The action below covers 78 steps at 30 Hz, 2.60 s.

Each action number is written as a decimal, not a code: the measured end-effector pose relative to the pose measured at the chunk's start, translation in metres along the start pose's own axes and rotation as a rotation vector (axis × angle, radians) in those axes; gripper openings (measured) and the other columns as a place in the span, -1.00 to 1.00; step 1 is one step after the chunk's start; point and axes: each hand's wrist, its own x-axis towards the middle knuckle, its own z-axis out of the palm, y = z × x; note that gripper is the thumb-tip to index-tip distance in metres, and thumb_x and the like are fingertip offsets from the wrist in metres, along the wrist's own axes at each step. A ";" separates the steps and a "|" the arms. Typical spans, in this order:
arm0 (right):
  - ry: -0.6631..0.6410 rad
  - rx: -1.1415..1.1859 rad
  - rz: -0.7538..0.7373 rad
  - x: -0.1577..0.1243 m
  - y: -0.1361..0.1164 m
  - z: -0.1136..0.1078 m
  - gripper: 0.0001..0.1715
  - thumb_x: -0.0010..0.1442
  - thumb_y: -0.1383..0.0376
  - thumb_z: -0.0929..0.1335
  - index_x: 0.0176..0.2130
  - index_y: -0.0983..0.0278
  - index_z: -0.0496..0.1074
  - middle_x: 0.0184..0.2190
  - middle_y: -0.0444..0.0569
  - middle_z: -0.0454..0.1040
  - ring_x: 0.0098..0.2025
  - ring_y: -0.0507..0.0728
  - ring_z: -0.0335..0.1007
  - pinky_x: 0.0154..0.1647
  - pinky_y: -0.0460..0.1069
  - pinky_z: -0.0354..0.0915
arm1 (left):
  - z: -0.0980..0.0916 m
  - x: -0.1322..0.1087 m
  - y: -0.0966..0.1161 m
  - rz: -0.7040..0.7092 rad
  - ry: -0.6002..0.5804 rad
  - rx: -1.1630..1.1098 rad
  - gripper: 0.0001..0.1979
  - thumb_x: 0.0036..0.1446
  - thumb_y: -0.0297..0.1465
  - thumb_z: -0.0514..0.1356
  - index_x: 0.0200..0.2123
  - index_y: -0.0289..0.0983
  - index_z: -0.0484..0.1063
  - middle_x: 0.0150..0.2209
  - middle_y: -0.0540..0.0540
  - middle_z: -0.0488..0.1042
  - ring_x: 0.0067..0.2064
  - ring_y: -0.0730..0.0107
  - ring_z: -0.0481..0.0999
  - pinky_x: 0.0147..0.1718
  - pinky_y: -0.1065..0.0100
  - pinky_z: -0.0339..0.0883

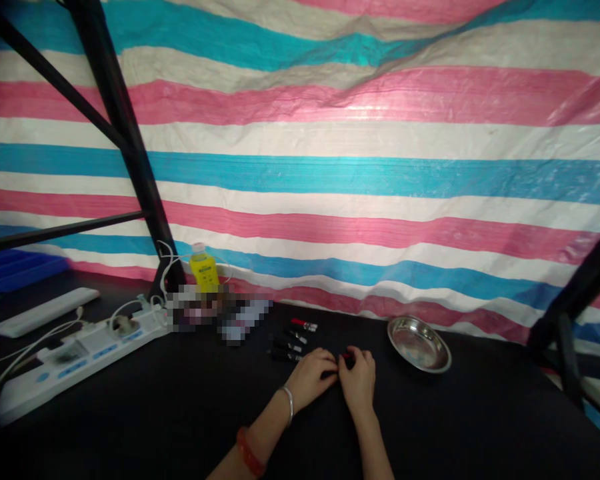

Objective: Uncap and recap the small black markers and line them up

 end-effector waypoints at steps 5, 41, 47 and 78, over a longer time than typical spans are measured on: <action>-0.091 0.007 -0.033 0.000 0.001 -0.002 -0.77 -0.01 0.24 0.30 -0.36 0.28 0.49 -0.47 0.01 0.39 -0.39 0.20 0.35 -0.32 0.06 0.27 | 0.000 0.001 0.000 -0.056 0.008 0.022 -0.87 0.09 -0.46 0.16 -0.33 -0.19 0.51 -0.28 0.00 0.49 -0.19 0.38 0.39 -0.11 0.33 0.25; -0.314 0.395 -0.003 0.006 -0.024 -0.018 -0.74 -0.01 0.13 0.36 -0.55 0.25 0.47 -0.54 -0.07 0.35 -0.45 0.11 0.28 -0.40 -0.02 0.21 | -0.005 0.002 -0.003 -0.204 0.341 -0.104 -0.73 0.15 -0.45 0.03 -0.10 -0.24 0.40 -0.24 -0.09 0.50 -0.20 0.34 0.48 -0.16 0.28 0.37; -0.257 0.607 0.156 0.008 -0.033 -0.023 -0.57 -0.10 -0.04 0.40 -0.48 0.29 0.50 -0.52 -0.06 0.39 -0.50 0.08 0.30 -0.46 -0.03 0.23 | -0.005 0.002 -0.002 -0.088 0.369 -0.087 -0.77 0.17 -0.45 0.03 -0.19 -0.22 0.46 -0.28 -0.08 0.51 -0.23 0.37 0.48 -0.19 0.30 0.38; -0.244 0.942 0.493 0.004 -0.054 -0.022 -0.51 -0.24 0.06 0.50 -0.35 0.34 0.57 -0.67 -0.14 0.43 -0.65 -0.01 0.23 -0.61 -0.08 0.21 | -0.006 -0.001 0.005 -0.135 0.305 -0.159 -0.81 0.19 -0.44 0.02 -0.16 -0.21 0.38 -0.25 -0.03 0.50 -0.20 0.40 0.47 -0.13 0.31 0.32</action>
